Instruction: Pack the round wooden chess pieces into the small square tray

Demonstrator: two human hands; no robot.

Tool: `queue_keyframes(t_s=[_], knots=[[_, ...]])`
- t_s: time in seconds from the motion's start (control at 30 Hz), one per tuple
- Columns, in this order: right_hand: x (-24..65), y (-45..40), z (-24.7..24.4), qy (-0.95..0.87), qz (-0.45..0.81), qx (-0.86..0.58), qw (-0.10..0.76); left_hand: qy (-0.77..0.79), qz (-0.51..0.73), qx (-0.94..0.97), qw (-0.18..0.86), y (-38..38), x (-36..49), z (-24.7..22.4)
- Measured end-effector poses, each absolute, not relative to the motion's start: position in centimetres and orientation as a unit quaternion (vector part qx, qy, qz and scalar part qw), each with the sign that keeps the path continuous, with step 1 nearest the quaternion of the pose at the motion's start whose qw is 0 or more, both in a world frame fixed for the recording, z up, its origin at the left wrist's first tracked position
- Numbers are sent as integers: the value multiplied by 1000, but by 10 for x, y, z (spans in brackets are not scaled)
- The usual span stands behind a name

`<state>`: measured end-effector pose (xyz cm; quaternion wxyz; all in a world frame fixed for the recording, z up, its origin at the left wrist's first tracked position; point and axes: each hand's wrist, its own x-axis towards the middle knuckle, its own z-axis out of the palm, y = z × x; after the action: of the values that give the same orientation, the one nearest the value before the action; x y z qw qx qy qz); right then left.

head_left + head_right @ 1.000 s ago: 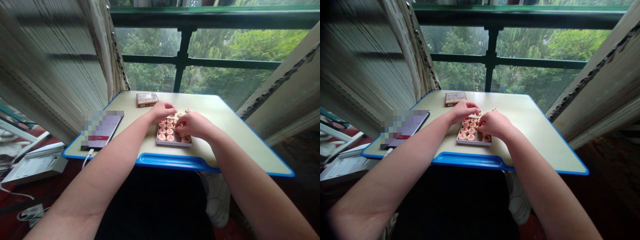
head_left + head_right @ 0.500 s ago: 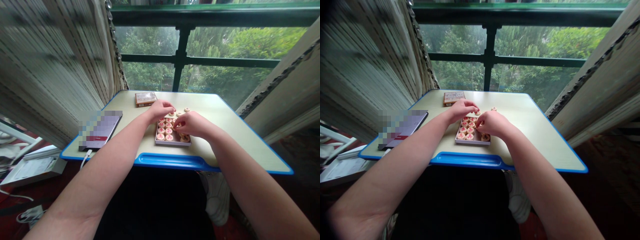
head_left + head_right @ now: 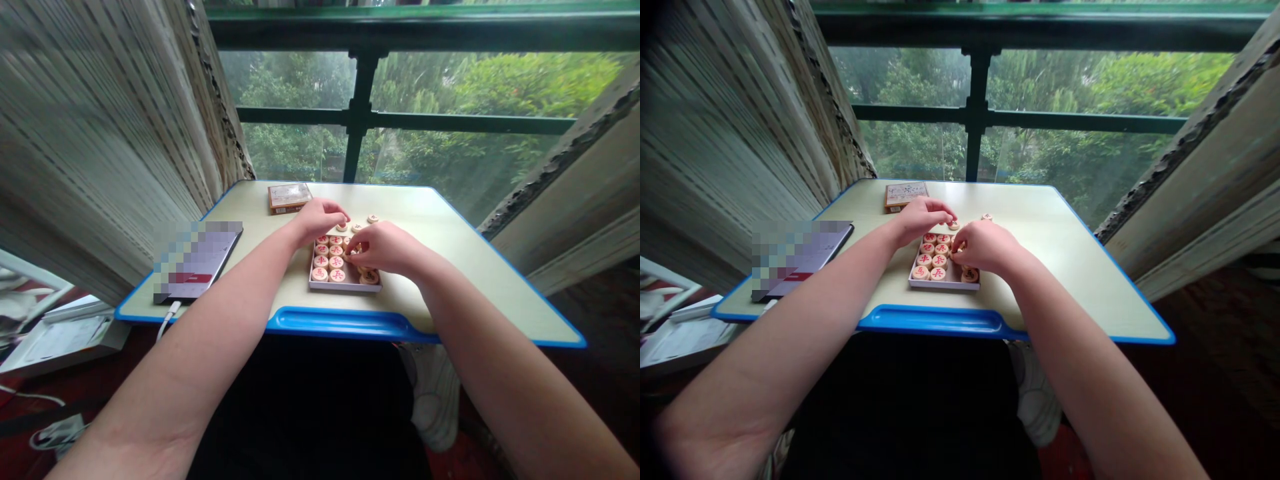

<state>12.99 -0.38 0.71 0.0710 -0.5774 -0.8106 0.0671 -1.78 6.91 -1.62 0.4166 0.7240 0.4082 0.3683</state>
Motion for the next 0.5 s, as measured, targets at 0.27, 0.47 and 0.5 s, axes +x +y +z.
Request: queue_keyframes(t_s=[0.27, 0.47, 0.5], knots=[[137, -5, 10, -813, 79, -559, 144, 415, 370, 726, 405, 70, -20, -17], [161, 15, 4, -724, -6, -654, 219, 429, 376, 722, 392, 70, -18, -20], [165, 19, 2, -715, -11, -667, 210, 434, 375, 722, 388, 70, -18, -21]])
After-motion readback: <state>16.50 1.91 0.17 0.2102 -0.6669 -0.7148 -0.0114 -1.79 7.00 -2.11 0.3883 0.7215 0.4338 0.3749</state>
